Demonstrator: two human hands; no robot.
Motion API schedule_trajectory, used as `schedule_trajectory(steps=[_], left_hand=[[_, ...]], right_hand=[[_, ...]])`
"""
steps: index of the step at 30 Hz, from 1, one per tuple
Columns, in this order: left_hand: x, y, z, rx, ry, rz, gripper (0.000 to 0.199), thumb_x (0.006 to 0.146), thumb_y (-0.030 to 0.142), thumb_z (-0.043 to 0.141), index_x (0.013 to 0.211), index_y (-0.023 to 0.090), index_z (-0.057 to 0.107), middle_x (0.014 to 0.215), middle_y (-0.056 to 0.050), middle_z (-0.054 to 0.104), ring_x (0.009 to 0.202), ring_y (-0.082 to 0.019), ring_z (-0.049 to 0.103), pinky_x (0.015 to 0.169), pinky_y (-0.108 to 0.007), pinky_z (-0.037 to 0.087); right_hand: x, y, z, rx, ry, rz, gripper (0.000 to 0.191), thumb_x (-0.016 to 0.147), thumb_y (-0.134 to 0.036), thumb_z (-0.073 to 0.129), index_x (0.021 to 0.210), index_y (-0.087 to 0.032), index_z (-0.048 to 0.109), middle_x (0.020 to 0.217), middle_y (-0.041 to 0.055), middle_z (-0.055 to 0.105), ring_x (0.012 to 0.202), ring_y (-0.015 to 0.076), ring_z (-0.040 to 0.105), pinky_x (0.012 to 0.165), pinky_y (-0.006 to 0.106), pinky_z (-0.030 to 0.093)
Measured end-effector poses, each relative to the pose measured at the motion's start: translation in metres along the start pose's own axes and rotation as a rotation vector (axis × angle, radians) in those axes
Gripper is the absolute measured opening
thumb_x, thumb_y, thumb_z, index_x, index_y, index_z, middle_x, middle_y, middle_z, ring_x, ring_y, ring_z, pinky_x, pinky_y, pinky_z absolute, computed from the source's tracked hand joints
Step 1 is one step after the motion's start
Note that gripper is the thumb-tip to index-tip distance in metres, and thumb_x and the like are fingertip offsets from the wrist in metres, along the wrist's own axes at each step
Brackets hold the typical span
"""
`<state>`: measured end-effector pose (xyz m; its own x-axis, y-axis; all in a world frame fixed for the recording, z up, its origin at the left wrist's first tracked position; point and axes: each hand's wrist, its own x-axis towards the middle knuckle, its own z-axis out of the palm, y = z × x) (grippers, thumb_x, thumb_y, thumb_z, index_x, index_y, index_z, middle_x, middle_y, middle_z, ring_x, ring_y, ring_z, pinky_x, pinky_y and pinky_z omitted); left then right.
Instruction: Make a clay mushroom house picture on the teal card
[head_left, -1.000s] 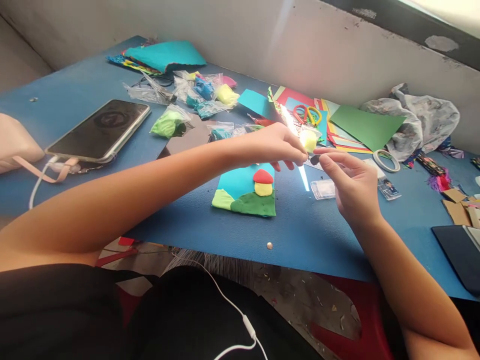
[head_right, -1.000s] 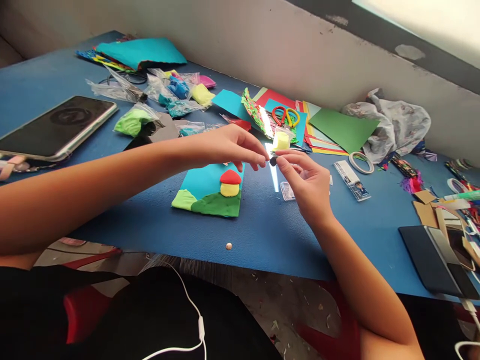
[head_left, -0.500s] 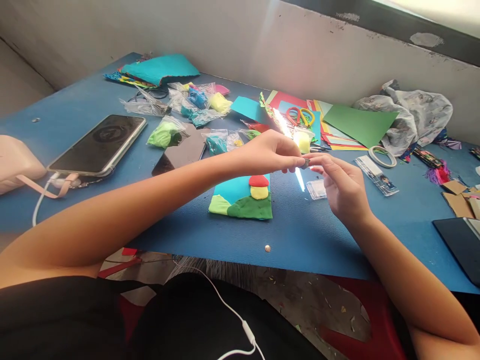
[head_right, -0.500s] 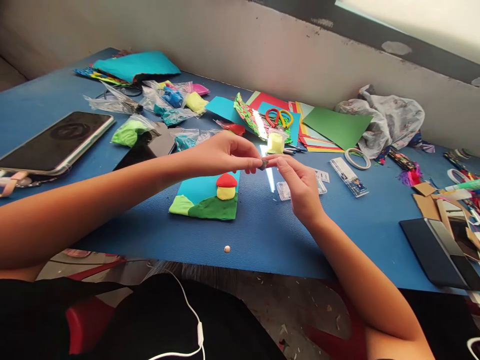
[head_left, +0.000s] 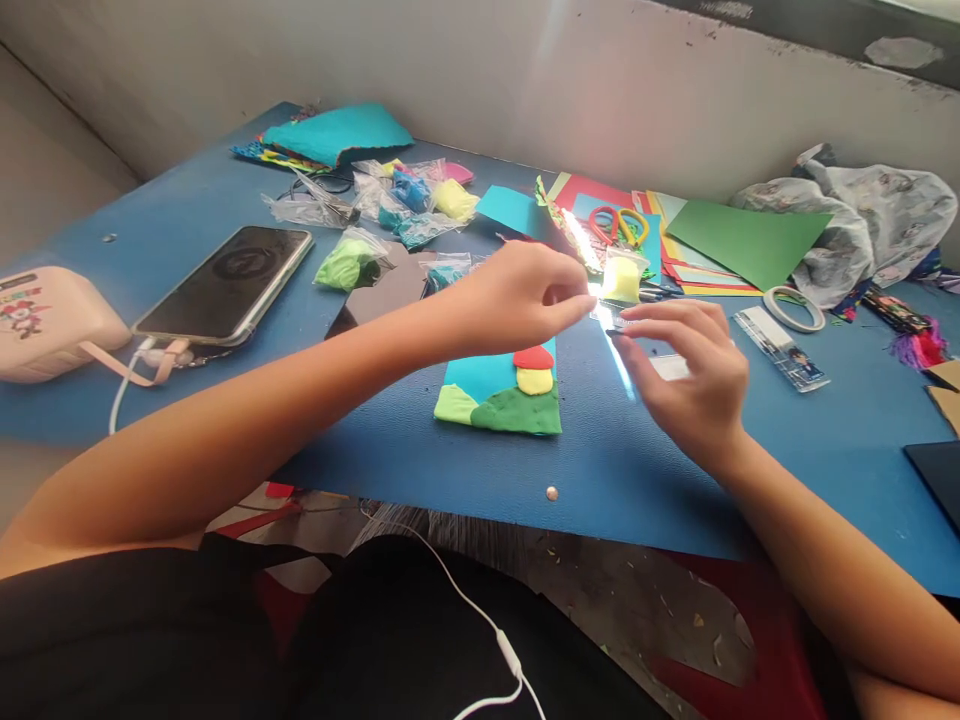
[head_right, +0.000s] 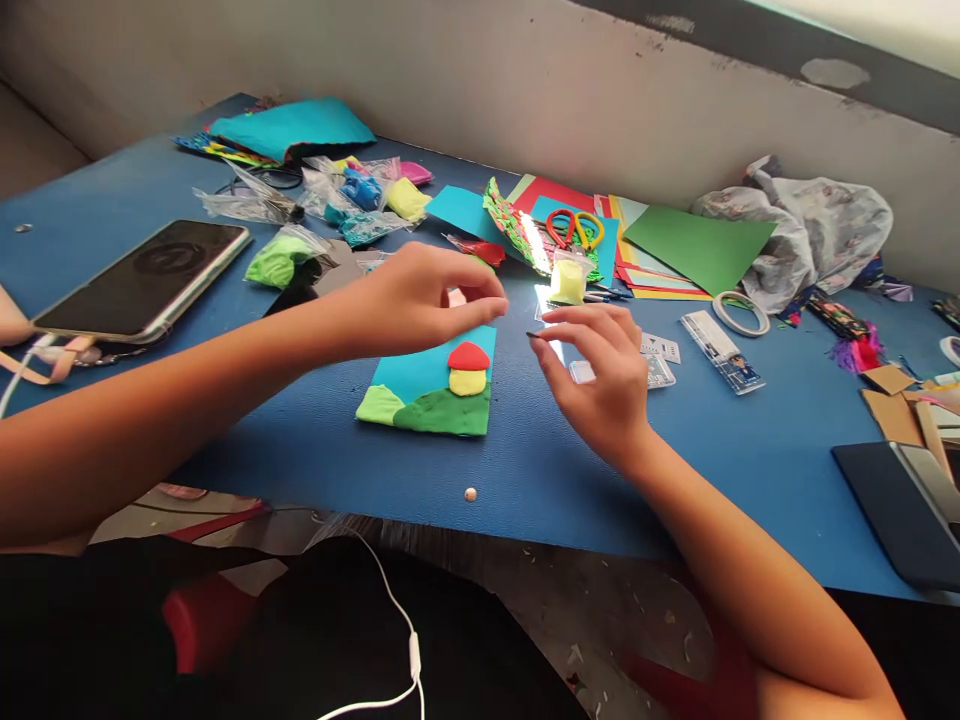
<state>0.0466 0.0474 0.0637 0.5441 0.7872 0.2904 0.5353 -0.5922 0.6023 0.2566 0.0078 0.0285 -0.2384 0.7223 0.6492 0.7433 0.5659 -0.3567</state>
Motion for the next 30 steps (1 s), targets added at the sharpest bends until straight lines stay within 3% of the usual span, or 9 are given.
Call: schedule_trajectory(steps=[3, 6, 8, 12, 15, 19, 25, 27, 30], left_hand=[[-0.031, -0.001, -0.009, 0.257, -0.015, 0.047, 0.027, 0.087, 0.028, 0.051, 0.066, 0.017, 0.065, 0.062, -0.002, 0.061, 0.060, -0.012, 0.051, 0.056, -0.027, 0.029], [-0.056, 0.000, -0.008, 0.302, -0.083, 0.065, 0.031, 0.086, 0.030, 0.049, 0.061, 0.018, 0.061, 0.058, -0.002, 0.057, 0.056, -0.014, 0.048, 0.051, -0.028, 0.021], [-0.061, 0.000, -0.002, 0.198, -0.127, 0.001, 0.036, 0.087, 0.029, 0.048, 0.055, 0.017, 0.057, 0.052, 0.000, 0.050, 0.051, -0.011, 0.040, 0.050, -0.029, 0.020], [-0.050, -0.001, 0.008, -0.255, -0.196, -0.309, 0.048, 0.090, 0.037, 0.049, 0.047, 0.017, 0.048, 0.044, 0.005, 0.034, 0.045, -0.008, 0.029, 0.048, -0.026, 0.023], [-0.043, 0.000, 0.011, -0.477, -0.203, -0.416, 0.051, 0.089, 0.043, 0.053, 0.046, 0.017, 0.047, 0.044, 0.005, 0.038, 0.045, -0.007, 0.033, 0.047, -0.025, 0.026], [-0.045, 0.001, 0.009, -0.574, -0.188, -0.403, 0.030, 0.085, 0.035, 0.059, 0.064, 0.015, 0.066, 0.055, 0.003, 0.053, 0.052, -0.008, 0.042, 0.048, -0.022, 0.031], [-0.045, -0.004, 0.010, -0.512, -0.163, -0.351, 0.024, 0.084, 0.032, 0.059, 0.073, 0.015, 0.072, 0.066, 0.000, 0.066, 0.061, -0.011, 0.053, 0.052, -0.022, 0.036], [-0.045, -0.006, 0.010, -0.506, -0.162, -0.325, 0.024, 0.083, 0.033, 0.061, 0.075, 0.014, 0.072, 0.066, 0.000, 0.066, 0.062, -0.011, 0.054, 0.054, -0.021, 0.038], [-0.044, -0.008, 0.009, -0.507, -0.200, -0.270, 0.024, 0.083, 0.034, 0.060, 0.076, 0.014, 0.072, 0.065, 0.000, 0.064, 0.063, -0.010, 0.053, 0.055, -0.020, 0.039]], right_hand=[[-0.008, -0.009, 0.003, -0.282, -0.039, -0.168, 0.014, 0.089, -0.032, 0.062, 0.076, -0.029, 0.067, 0.097, 0.0022, 0.074, 0.094, 0.0259, 0.064, 0.089, 0.049, 0.039], [-0.019, -0.025, 0.007, -0.362, -0.128, -0.265, 0.013, 0.091, -0.024, 0.060, 0.083, -0.031, 0.068, 0.091, -0.0012, 0.074, 0.083, 0.0211, 0.064, 0.085, 0.047, 0.036], [-0.023, -0.037, 0.009, -0.357, -0.160, -0.286, 0.018, 0.092, -0.019, 0.057, 0.085, -0.030, 0.068, 0.081, -0.0022, 0.073, 0.072, 0.0177, 0.062, 0.078, 0.044, 0.036], [-0.024, -0.057, 0.009, -0.424, -0.087, -0.374, 0.020, 0.088, -0.012, 0.061, 0.078, -0.029, 0.069, 0.059, -0.0056, 0.066, 0.051, 0.0120, 0.052, 0.058, 0.036, 0.030], [-0.022, -0.063, 0.008, -0.405, -0.107, -0.319, 0.018, 0.085, -0.015, 0.064, 0.080, -0.030, 0.071, 0.054, -0.0076, 0.062, 0.045, 0.0101, 0.048, 0.054, 0.033, 0.029], [-0.018, -0.063, 0.008, -0.289, -0.186, -0.202, 0.019, 0.085, -0.016, 0.063, 0.084, -0.033, 0.073, 0.049, -0.0084, 0.056, 0.041, 0.0091, 0.043, 0.061, 0.036, 0.034], [-0.021, -0.056, 0.005, -0.395, 0.015, -0.509, 0.013, 0.082, -0.024, 0.072, 0.095, -0.027, 0.070, 0.057, -0.0066, 0.061, 0.050, 0.0127, 0.048, 0.062, 0.036, 0.025], [-0.020, -0.050, 0.004, -0.354, -0.023, -0.391, 0.013, 0.085, -0.023, 0.068, 0.098, -0.023, 0.068, 0.062, -0.0030, 0.063, 0.057, 0.0150, 0.052, 0.064, 0.037, 0.029], [-0.012, -0.040, 0.002, -0.044, -0.247, -0.089, 0.008, 0.090, -0.020, 0.060, 0.089, -0.021, 0.068, 0.065, -0.0012, 0.062, 0.062, 0.0140, 0.055, 0.064, 0.034, 0.037]])
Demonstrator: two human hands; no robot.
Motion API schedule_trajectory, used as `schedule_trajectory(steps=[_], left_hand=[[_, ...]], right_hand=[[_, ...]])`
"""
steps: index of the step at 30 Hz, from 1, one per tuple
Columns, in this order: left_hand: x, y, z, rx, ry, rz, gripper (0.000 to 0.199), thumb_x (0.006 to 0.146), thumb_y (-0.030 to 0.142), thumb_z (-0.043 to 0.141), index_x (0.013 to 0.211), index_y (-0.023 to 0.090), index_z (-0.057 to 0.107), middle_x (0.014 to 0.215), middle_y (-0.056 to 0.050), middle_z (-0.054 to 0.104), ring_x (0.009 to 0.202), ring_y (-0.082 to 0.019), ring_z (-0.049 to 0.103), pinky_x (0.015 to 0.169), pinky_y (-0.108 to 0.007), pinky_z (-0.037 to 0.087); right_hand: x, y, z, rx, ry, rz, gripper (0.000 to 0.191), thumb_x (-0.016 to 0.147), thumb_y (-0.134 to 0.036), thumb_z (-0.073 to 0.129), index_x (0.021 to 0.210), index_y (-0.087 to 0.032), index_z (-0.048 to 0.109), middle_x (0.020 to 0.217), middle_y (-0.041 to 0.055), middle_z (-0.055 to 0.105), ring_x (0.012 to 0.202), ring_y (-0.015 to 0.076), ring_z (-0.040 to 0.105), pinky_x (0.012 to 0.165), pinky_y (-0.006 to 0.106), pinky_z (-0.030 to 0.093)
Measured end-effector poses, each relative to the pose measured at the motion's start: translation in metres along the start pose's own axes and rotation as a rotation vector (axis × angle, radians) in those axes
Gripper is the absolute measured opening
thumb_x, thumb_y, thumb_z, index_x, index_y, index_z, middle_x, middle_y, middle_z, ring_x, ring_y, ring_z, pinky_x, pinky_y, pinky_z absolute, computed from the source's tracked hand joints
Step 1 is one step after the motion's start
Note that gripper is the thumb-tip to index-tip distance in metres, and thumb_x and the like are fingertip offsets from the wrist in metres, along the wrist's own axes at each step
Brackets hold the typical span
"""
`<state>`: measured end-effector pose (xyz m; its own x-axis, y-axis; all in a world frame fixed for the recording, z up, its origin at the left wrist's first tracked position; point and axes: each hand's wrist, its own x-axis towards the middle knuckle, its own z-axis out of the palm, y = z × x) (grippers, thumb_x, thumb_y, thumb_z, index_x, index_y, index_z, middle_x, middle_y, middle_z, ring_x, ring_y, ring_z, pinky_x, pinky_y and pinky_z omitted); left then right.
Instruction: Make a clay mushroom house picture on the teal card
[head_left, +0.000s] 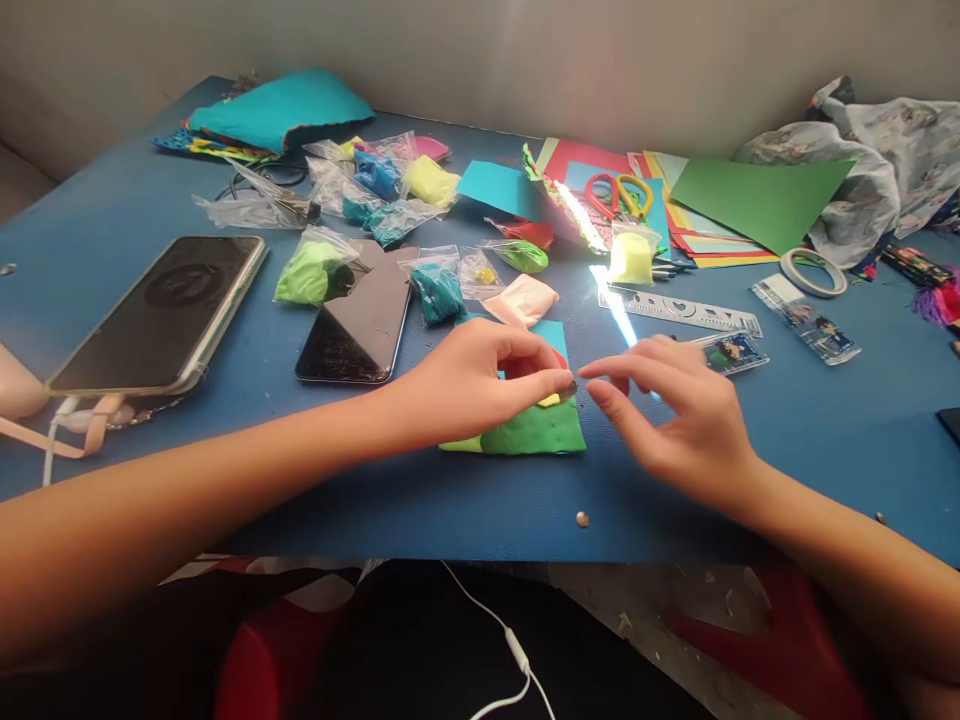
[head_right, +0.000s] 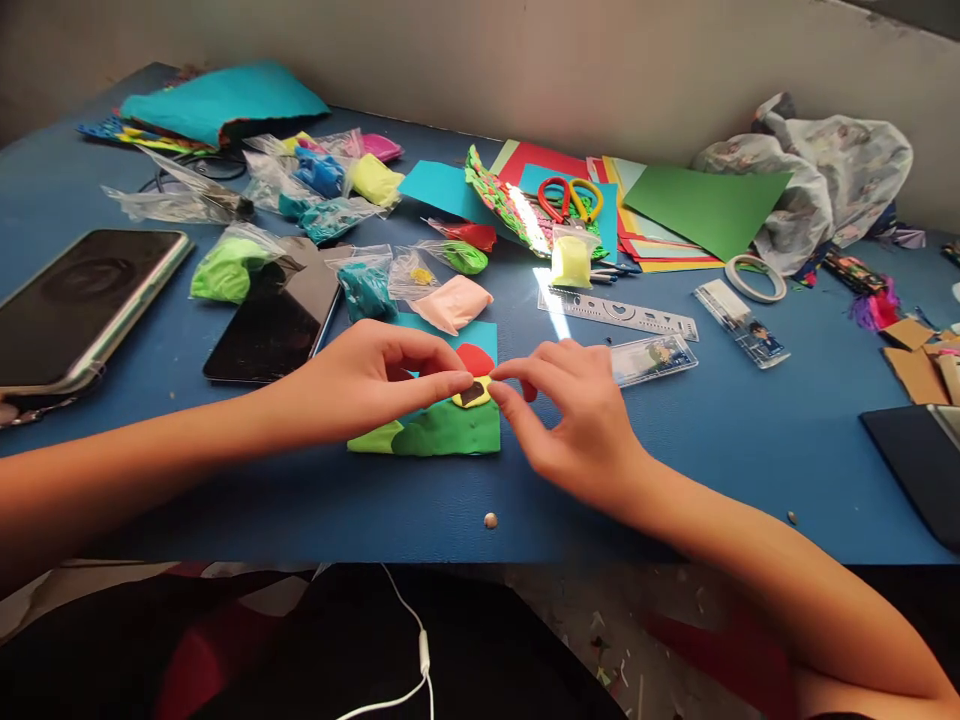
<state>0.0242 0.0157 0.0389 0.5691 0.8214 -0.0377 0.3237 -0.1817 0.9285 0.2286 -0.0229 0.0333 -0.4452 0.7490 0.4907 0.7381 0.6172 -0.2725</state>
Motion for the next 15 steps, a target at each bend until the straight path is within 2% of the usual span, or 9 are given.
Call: schedule_trajectory(steps=[2, 4, 8, 15], left_hand=[[-0.0002, -0.0002, 0.0003, 0.005, -0.027, 0.020, 0.025, 0.083, 0.034, 0.059, 0.076, 0.013, 0.072, 0.063, 0.001, 0.062, 0.061, -0.010, 0.051, 0.054, -0.020, 0.039], [-0.0006, 0.0003, 0.0013, 0.006, -0.038, 0.028, 0.026, 0.083, 0.034, 0.059, 0.075, 0.012, 0.071, 0.062, 0.001, 0.059, 0.059, -0.009, 0.047, 0.052, -0.019, 0.037], [-0.0017, 0.0025, 0.0024, 0.003, -0.032, 0.034, 0.027, 0.083, 0.033, 0.057, 0.074, 0.012, 0.071, 0.059, 0.002, 0.056, 0.056, -0.007, 0.044, 0.050, -0.018, 0.035], [-0.0030, 0.0007, -0.0013, 0.079, 0.016, 0.055, 0.024, 0.081, 0.031, 0.061, 0.070, 0.012, 0.071, 0.061, 0.000, 0.062, 0.058, -0.009, 0.049, 0.052, -0.019, 0.039]], right_hand=[[0.0060, 0.0057, -0.0020, 0.272, -0.166, 0.108, 0.012, 0.092, -0.023, 0.057, 0.086, -0.022, 0.068, 0.068, -0.0008, 0.063, 0.064, 0.0132, 0.056, 0.062, 0.030, 0.041], [0.0105, 0.0080, -0.0034, 0.439, -0.256, 0.167, 0.012, 0.091, -0.025, 0.058, 0.084, -0.022, 0.067, 0.071, -0.0005, 0.064, 0.065, 0.0131, 0.055, 0.060, 0.028, 0.043], [0.0123, 0.0057, -0.0037, 0.534, -0.253, 0.226, 0.011, 0.087, -0.026, 0.061, 0.079, -0.022, 0.067, 0.068, -0.0011, 0.062, 0.065, 0.0129, 0.053, 0.059, 0.028, 0.042], [0.0124, 0.0070, 0.0002, 0.529, -0.227, 0.344, 0.012, 0.086, -0.030, 0.063, 0.078, -0.023, 0.069, 0.071, -0.0003, 0.066, 0.065, 0.0137, 0.054, 0.060, 0.029, 0.042]])
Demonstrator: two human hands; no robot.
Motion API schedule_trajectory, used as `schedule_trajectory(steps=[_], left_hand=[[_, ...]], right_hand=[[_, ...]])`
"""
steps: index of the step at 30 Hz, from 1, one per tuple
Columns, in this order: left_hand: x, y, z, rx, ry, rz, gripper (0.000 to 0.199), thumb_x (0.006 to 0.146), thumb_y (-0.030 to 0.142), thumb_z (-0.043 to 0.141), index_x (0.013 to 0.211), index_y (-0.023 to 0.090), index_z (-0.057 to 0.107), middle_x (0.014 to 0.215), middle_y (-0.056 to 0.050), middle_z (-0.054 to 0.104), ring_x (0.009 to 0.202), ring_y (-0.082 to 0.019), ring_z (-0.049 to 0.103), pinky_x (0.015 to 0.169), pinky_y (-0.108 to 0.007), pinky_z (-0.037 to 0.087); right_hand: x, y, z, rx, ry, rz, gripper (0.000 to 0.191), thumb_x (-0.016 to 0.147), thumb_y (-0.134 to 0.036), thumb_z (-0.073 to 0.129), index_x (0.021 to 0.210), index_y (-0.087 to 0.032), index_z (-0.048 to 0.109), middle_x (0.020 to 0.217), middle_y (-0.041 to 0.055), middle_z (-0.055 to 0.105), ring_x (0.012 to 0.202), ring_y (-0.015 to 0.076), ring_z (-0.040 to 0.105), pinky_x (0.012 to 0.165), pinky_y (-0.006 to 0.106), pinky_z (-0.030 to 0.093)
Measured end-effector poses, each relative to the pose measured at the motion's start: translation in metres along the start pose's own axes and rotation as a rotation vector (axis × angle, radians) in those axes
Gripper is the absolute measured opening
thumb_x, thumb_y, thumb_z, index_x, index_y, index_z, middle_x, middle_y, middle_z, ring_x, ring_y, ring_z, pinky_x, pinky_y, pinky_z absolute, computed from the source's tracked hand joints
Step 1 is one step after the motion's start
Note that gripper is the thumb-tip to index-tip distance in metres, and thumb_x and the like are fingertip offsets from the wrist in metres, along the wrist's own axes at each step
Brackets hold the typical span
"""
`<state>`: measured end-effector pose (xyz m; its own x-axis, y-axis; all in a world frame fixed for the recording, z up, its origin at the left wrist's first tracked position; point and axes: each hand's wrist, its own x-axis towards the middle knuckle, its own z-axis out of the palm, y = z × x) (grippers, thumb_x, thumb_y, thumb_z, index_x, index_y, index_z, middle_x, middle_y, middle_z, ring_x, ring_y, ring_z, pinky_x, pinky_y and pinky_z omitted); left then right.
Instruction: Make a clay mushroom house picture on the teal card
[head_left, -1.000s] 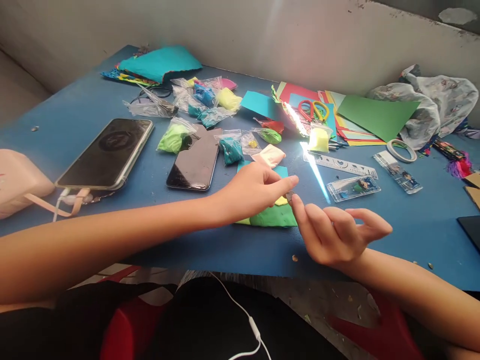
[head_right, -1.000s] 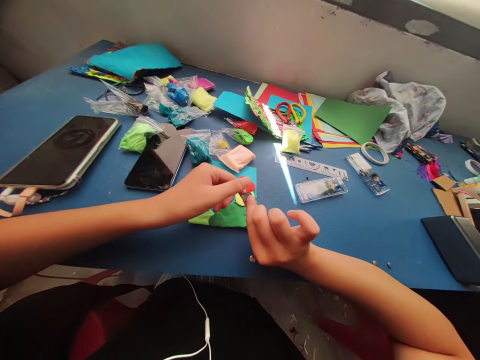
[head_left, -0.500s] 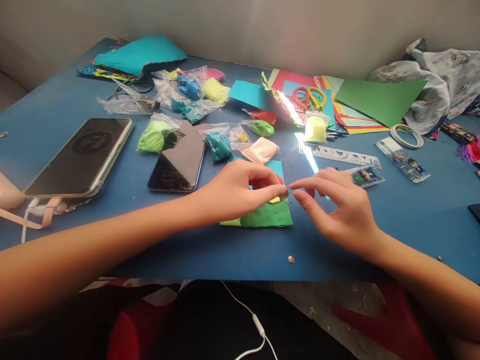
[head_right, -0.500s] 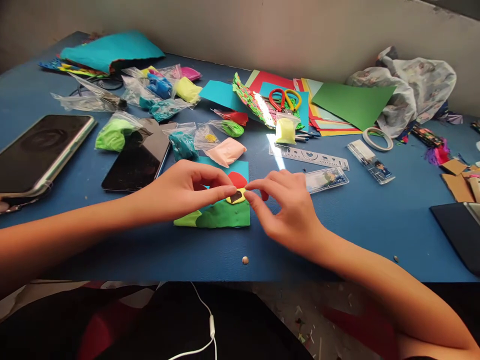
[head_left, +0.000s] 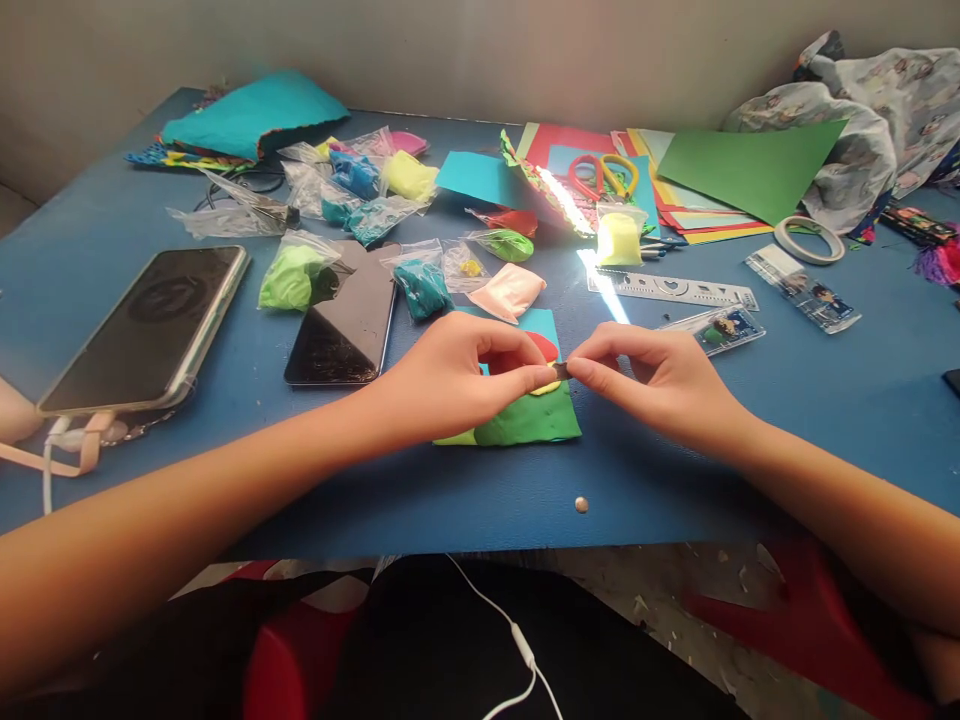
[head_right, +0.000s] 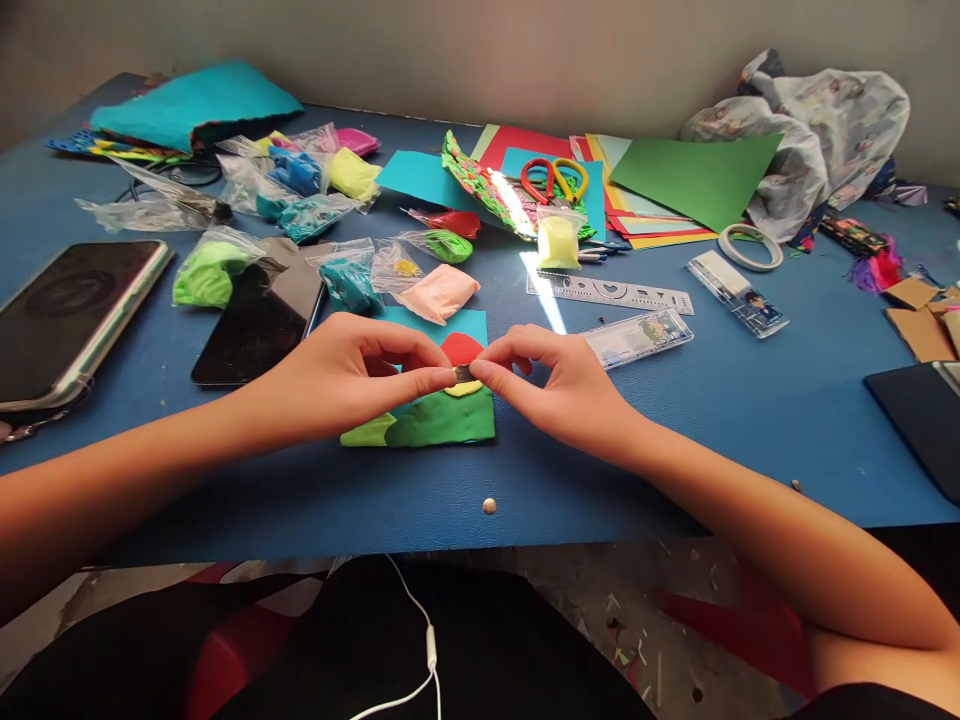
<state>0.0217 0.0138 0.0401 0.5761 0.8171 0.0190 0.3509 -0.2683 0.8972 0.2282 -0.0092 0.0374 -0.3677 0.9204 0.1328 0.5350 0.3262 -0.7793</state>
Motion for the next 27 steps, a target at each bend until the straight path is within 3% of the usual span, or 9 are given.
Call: schedule_trajectory(steps=[6, 10, 15, 17, 22, 27], left_hand=[[0.000, -0.004, 0.004, 0.113, 0.030, 0.065, 0.023, 0.084, 0.029, 0.061, 0.069, 0.014, 0.069, 0.055, 0.003, 0.058, 0.051, -0.007, 0.045, 0.049, -0.019, 0.035], [-0.002, -0.007, 0.000, 0.254, 0.076, 0.181, 0.026, 0.087, 0.028, 0.058, 0.067, 0.014, 0.067, 0.052, 0.004, 0.056, 0.048, -0.006, 0.040, 0.048, -0.019, 0.032], [-0.009, -0.016, -0.022, 0.673, -0.036, 0.610, 0.033, 0.091, 0.024, 0.050, 0.062, 0.016, 0.063, 0.053, 0.000, 0.055, 0.047, -0.009, 0.041, 0.047, -0.026, 0.024], [-0.011, -0.020, -0.029, 0.805, -0.079, 0.709, 0.035, 0.091, 0.026, 0.049, 0.060, 0.017, 0.063, 0.051, -0.001, 0.052, 0.046, -0.011, 0.041, 0.047, -0.028, 0.022], [-0.011, -0.028, -0.026, 0.853, -0.158, 0.798, 0.031, 0.093, 0.025, 0.044, 0.077, 0.016, 0.069, 0.054, -0.002, 0.056, 0.047, -0.013, 0.046, 0.047, -0.029, 0.026], [-0.009, -0.030, -0.022, 0.872, -0.155, 0.822, 0.030, 0.093, 0.023, 0.043, 0.096, 0.015, 0.071, 0.054, -0.001, 0.057, 0.045, -0.013, 0.047, 0.045, -0.028, 0.028]], right_hand=[[0.002, 0.000, 0.001, -0.007, -0.014, 0.017, 0.012, 0.086, -0.031, 0.063, 0.079, -0.025, 0.070, 0.072, -0.0005, 0.067, 0.066, 0.0146, 0.056, 0.061, 0.029, 0.044], [0.002, 0.002, 0.002, -0.026, -0.013, 0.017, 0.012, 0.087, -0.031, 0.062, 0.079, -0.025, 0.069, 0.072, -0.0004, 0.067, 0.065, 0.0147, 0.055, 0.061, 0.029, 0.044], [0.002, 0.009, 0.008, -0.087, 0.002, -0.031, 0.013, 0.087, -0.028, 0.060, 0.078, -0.022, 0.068, 0.072, 0.0009, 0.065, 0.065, 0.0143, 0.053, 0.060, 0.029, 0.042], [0.002, 0.011, 0.010, -0.117, 0.001, -0.061, 0.013, 0.087, -0.027, 0.060, 0.079, -0.022, 0.068, 0.072, 0.0011, 0.064, 0.064, 0.0140, 0.052, 0.059, 0.029, 0.041], [0.002, 0.011, 0.010, -0.151, -0.026, -0.099, 0.012, 0.087, -0.024, 0.060, 0.079, -0.021, 0.068, 0.072, 0.0015, 0.064, 0.065, 0.0142, 0.053, 0.060, 0.029, 0.042], [0.002, 0.012, 0.010, -0.164, -0.034, -0.133, 0.013, 0.088, -0.023, 0.060, 0.077, -0.021, 0.067, 0.070, 0.0018, 0.064, 0.067, 0.0150, 0.055, 0.062, 0.029, 0.043]])
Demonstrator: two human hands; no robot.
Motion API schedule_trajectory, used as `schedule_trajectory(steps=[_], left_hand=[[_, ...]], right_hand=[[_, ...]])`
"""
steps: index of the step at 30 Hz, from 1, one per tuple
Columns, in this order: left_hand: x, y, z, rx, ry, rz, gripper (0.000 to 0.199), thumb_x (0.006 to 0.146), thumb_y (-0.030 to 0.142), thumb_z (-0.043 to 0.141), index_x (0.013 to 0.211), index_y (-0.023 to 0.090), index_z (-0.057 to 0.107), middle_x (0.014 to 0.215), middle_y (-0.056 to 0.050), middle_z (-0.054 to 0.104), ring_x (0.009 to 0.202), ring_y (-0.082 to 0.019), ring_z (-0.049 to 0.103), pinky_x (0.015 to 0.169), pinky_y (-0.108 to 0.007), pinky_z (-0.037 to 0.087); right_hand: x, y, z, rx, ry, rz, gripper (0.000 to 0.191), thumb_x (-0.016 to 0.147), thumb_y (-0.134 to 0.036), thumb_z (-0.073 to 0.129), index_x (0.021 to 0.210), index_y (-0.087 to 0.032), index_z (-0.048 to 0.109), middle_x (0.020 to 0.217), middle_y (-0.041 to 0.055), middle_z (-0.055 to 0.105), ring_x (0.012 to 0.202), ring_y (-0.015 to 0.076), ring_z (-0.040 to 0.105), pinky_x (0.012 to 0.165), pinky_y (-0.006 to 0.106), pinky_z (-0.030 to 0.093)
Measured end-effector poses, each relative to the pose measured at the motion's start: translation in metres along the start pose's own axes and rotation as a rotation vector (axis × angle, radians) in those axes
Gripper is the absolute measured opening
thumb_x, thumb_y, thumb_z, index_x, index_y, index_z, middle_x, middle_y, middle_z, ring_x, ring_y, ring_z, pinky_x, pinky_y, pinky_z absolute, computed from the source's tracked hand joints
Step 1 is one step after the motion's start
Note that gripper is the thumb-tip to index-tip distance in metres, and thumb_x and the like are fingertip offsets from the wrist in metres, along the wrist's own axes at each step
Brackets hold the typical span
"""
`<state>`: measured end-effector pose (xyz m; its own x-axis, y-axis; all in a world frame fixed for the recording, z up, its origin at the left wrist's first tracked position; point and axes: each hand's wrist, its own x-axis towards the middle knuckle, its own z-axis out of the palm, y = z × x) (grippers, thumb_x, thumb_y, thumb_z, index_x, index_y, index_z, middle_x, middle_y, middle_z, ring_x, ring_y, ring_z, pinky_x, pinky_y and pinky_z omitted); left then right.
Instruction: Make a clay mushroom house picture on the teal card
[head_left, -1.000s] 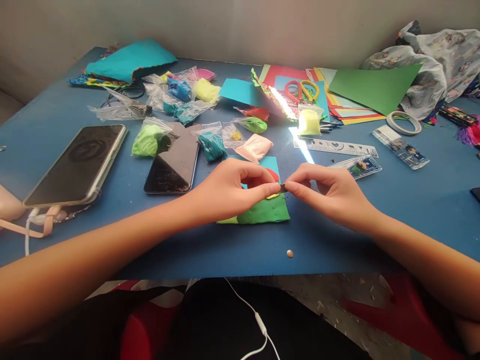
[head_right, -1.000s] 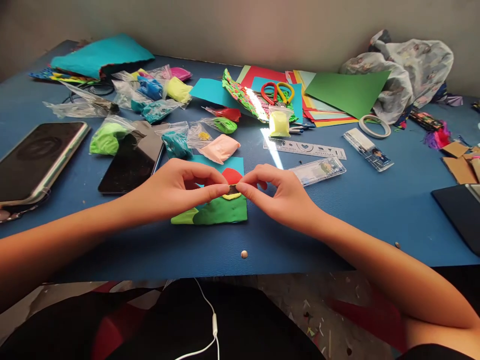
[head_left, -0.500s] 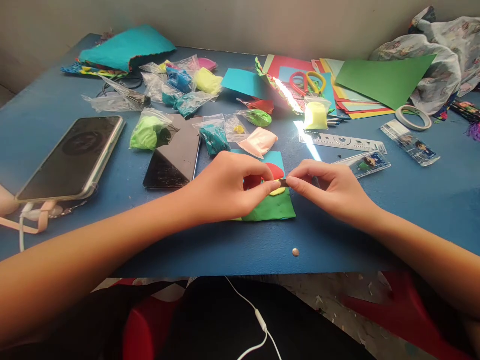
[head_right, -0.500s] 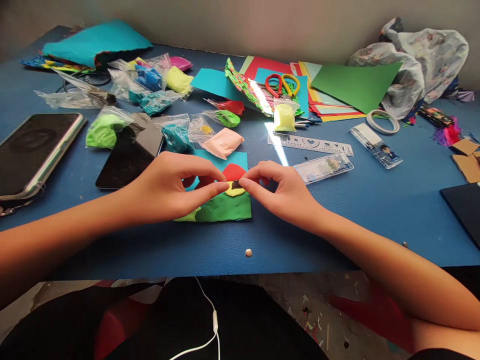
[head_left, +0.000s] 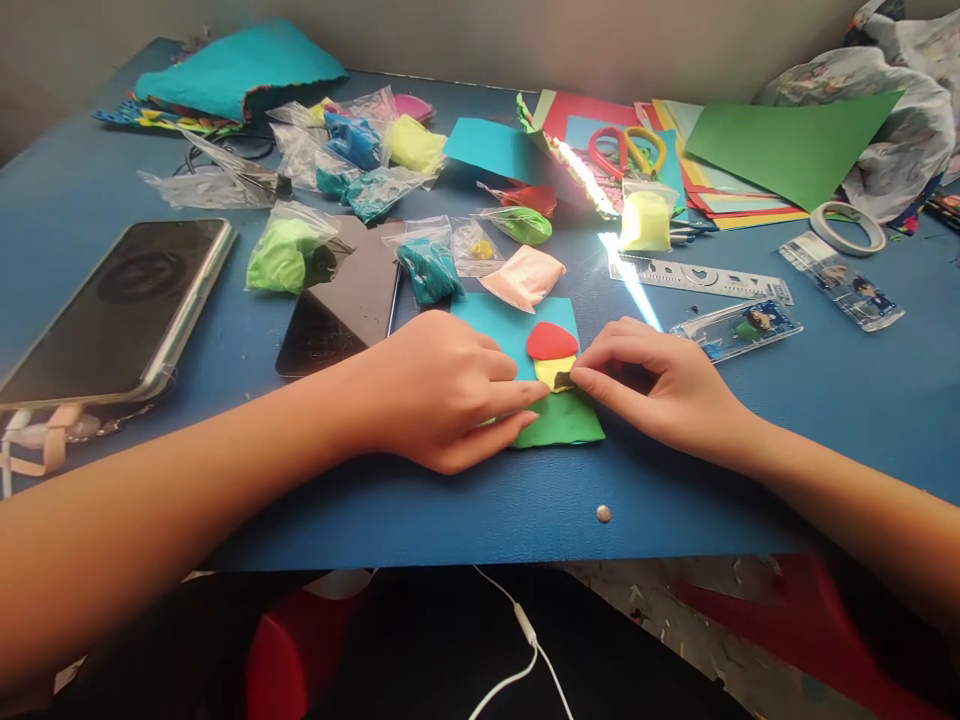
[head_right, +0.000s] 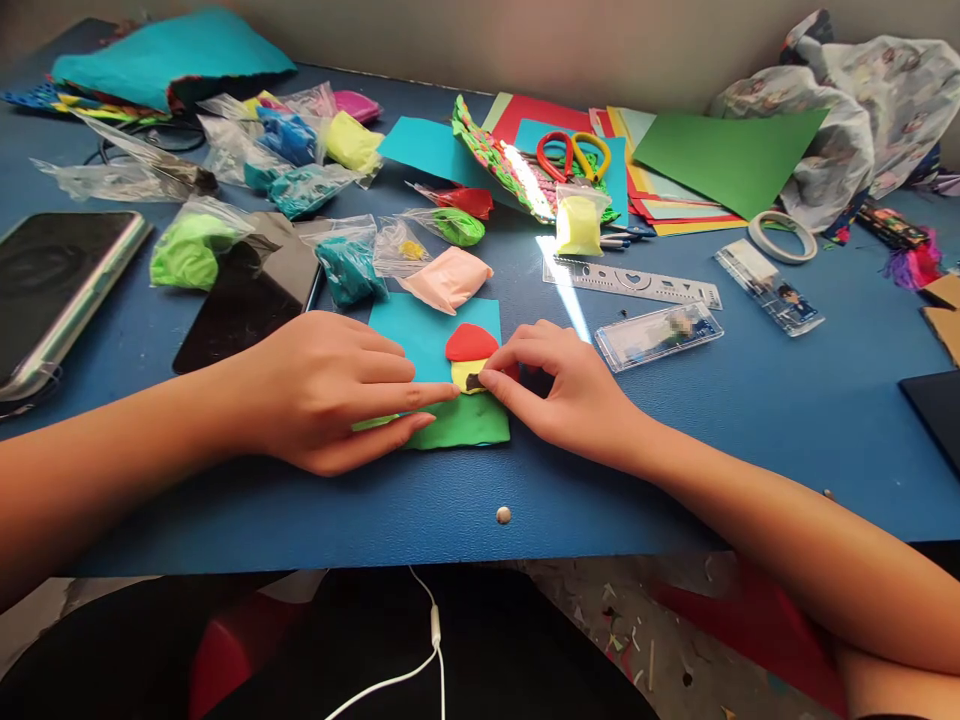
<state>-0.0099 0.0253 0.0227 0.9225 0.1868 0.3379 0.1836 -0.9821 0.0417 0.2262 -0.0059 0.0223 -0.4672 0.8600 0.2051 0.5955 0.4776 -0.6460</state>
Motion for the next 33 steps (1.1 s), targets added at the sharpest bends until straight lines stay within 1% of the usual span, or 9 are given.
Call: schedule_trajectory(steps=[4, 8, 13, 18, 21, 23, 26, 30, 33], left_hand=[[-0.0002, 0.0003, 0.0010, 0.005, -0.006, 0.000, 0.030, 0.093, 0.022, 0.043, 0.104, 0.015, 0.070, 0.055, -0.002, 0.059, 0.046, -0.014, 0.050, 0.044, -0.029, 0.030], [0.0001, 0.0010, 0.0034, -0.005, -0.032, -0.015, 0.029, 0.092, 0.023, 0.044, 0.103, 0.015, 0.070, 0.056, -0.003, 0.061, 0.046, -0.014, 0.052, 0.044, -0.028, 0.032], [-0.0001, 0.0013, 0.0047, 0.006, -0.024, 0.002, 0.030, 0.092, 0.022, 0.043, 0.108, 0.015, 0.068, 0.056, -0.003, 0.062, 0.045, -0.015, 0.052, 0.043, -0.029, 0.032], [-0.0002, 0.0011, 0.0041, 0.028, -0.010, 0.012, 0.030, 0.093, 0.022, 0.042, 0.099, 0.014, 0.070, 0.055, -0.003, 0.061, 0.045, -0.014, 0.051, 0.043, -0.029, 0.031], [-0.0007, 0.0000, 0.0048, 0.048, 0.012, 0.009, 0.031, 0.093, 0.022, 0.043, 0.104, 0.013, 0.070, 0.056, -0.002, 0.062, 0.045, -0.014, 0.051, 0.043, -0.029, 0.031], [-0.0010, -0.0006, 0.0054, 0.055, 0.002, 0.000, 0.032, 0.093, 0.022, 0.042, 0.108, 0.013, 0.069, 0.057, -0.002, 0.063, 0.045, -0.013, 0.051, 0.043, -0.028, 0.031], [-0.0009, -0.0004, 0.0058, 0.055, -0.011, -0.001, 0.033, 0.093, 0.023, 0.042, 0.110, 0.014, 0.069, 0.057, -0.002, 0.063, 0.045, -0.013, 0.052, 0.043, -0.028, 0.032], [-0.0002, 0.0014, 0.0057, 0.065, 0.013, 0.023, 0.033, 0.092, 0.019, 0.041, 0.108, 0.011, 0.069, 0.057, -0.003, 0.063, 0.046, -0.014, 0.053, 0.043, -0.028, 0.033], [0.0002, 0.0033, 0.0065, 0.077, 0.003, 0.023, 0.033, 0.092, 0.019, 0.041, 0.108, 0.012, 0.068, 0.058, -0.003, 0.064, 0.048, -0.014, 0.055, 0.043, -0.027, 0.035]], right_hand=[[0.0003, -0.0004, 0.0007, -0.002, -0.003, 0.004, 0.013, 0.088, -0.023, 0.060, 0.077, -0.021, 0.067, 0.071, 0.0021, 0.065, 0.068, 0.0158, 0.056, 0.063, 0.031, 0.043], [0.0007, -0.0011, 0.0002, -0.007, -0.010, 0.032, 0.013, 0.088, -0.024, 0.060, 0.077, -0.022, 0.067, 0.072, 0.0025, 0.065, 0.069, 0.0167, 0.056, 0.063, 0.032, 0.044], [0.0016, -0.0011, -0.0019, 0.018, -0.036, 0.052, 0.013, 0.087, -0.024, 0.059, 0.076, -0.023, 0.066, 0.071, 0.0016, 0.063, 0.068, 0.0158, 0.055, 0.061, 0.031, 0.042], [0.0021, -0.0010, -0.0031, 0.040, -0.037, 0.066, 0.014, 0.087, -0.025, 0.059, 0.076, -0.022, 0.066, 0.071, 0.0016, 0.063, 0.067, 0.0153, 0.055, 0.060, 0.030, 0.042], [0.0023, -0.0008, -0.0033, 0.041, -0.036, 0.069, 0.013, 0.087, -0.025, 0.059, 0.075, -0.022, 0.065, 0.071, 0.0018, 0.063, 0.067, 0.0152, 0.055, 0.059, 0.029, 0.041], [0.0024, -0.0006, -0.0032, 0.038, -0.039, 0.074, 0.014, 0.086, -0.026, 0.059, 0.075, -0.022, 0.065, 0.071, 0.0019, 0.063, 0.067, 0.0153, 0.055, 0.059, 0.029, 0.041], [0.0022, -0.0003, -0.0024, 0.035, -0.040, 0.064, 0.013, 0.086, -0.025, 0.059, 0.075, -0.022, 0.065, 0.071, 0.0022, 0.063, 0.067, 0.0153, 0.055, 0.060, 0.029, 0.042], [0.0016, -0.0001, -0.0007, 0.028, -0.030, 0.032, 0.013, 0.087, -0.023, 0.059, 0.076, -0.021, 0.065, 0.070, 0.0019, 0.063, 0.067, 0.0145, 0.055, 0.060, 0.029, 0.042], [0.0013, -0.0006, 0.0005, 0.003, -0.020, 0.022, 0.013, 0.087, -0.022, 0.058, 0.075, -0.021, 0.064, 0.069, 0.0018, 0.062, 0.066, 0.0146, 0.054, 0.060, 0.029, 0.041]])
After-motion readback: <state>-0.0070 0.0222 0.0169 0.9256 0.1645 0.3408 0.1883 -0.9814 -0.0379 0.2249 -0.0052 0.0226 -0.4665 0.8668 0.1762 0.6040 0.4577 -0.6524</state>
